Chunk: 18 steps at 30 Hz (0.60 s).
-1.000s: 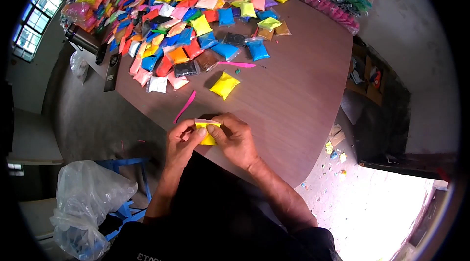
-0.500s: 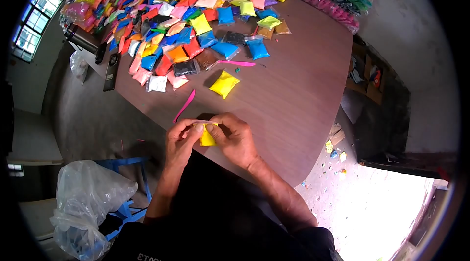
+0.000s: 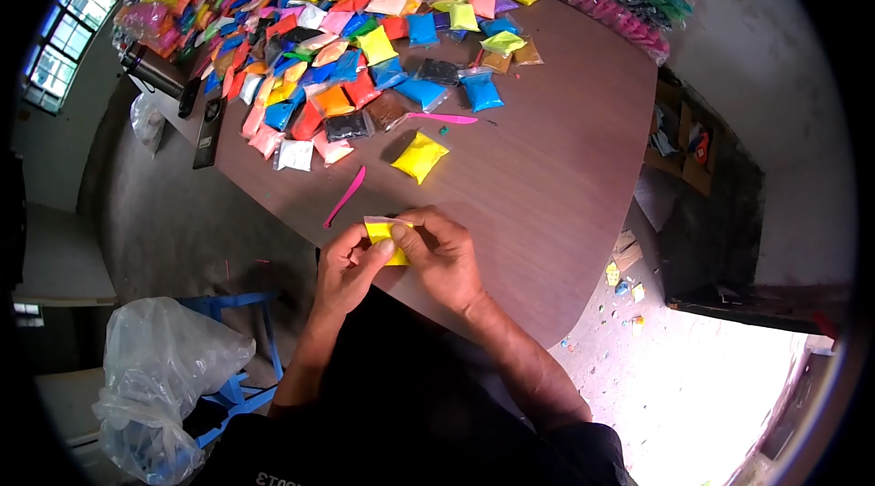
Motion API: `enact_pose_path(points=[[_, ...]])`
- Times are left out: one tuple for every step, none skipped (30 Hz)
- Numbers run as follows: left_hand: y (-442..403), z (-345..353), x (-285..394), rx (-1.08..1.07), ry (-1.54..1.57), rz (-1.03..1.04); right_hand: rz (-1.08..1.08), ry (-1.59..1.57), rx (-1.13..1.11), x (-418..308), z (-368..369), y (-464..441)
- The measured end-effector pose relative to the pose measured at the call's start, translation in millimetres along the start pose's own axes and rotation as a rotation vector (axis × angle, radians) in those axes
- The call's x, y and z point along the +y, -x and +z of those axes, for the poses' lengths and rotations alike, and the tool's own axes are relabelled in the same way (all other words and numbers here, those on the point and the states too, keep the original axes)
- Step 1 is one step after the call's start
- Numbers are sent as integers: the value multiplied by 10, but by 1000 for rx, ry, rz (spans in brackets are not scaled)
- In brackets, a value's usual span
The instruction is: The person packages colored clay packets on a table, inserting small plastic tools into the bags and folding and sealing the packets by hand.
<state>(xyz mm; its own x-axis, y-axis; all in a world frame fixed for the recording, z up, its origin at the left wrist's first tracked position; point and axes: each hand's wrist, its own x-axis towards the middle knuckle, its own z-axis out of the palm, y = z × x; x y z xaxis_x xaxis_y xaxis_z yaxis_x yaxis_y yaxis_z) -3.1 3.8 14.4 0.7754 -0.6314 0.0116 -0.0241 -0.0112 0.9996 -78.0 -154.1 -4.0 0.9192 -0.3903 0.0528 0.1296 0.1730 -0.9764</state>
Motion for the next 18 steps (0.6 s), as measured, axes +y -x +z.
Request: enact_pose_path(points=[[-4, -3, -5, 2, 66, 3, -40, 29, -10, 4, -4, -1], [-6, -7, -12, 4, 132, 6, -39, 30, -11, -8, -9, -10], [-1, -25, -45, 5, 133, 7, -107, 106, -30, -26, -13, -24], [5, -52, -94, 7, 151, 6, -174, 181, -49, -39, -11, -33], [10, -68, -119, 9, 169, 5, -174, 180, -49, -44, -7, -28], [8, -64, -93, 9, 168, 4, -128, 180, -68, -48, -6, -19], [2, -51, -44, 15, 176, -12, -82, 181, -88, -49, -9, -10], [-2, -44, -18, 21, 184, -28, -81, 180, -87, -40, -15, -4], [0, -42, -27, 19, 184, -29, -45, 139, -75, -24, -22, 1], [-1, -35, -44, 18, 141, -41, -8, 98, -64, -17, -34, 4], [-5, -25, -53, 16, 98, -53, -8, 99, -62, -21, -48, 6], [-17, -10, -18, 15, 100, -52, 44, 64, -38, -25, -58, 6], [-32, 6, 48, 3, 46, -30, 96, 27, -14, -26, -58, 7], [-39, 11, 86, -8, -9, -9, 95, 27, -15, -26, -52, 6], [-33, -4, 59, -8, -9, -8, 89, 19, -12, -25, -45, 5], [-25, -25, 2, -4, 0, -31, 84, 11, -9, -23, -43, 4], [-21, -40, -47, 0, 10, -54, 84, 11, -9, -16, -42, 2], [-21, -45, -77, 0, 11, -54, 62, 30, -16, -7, -40, -1]])
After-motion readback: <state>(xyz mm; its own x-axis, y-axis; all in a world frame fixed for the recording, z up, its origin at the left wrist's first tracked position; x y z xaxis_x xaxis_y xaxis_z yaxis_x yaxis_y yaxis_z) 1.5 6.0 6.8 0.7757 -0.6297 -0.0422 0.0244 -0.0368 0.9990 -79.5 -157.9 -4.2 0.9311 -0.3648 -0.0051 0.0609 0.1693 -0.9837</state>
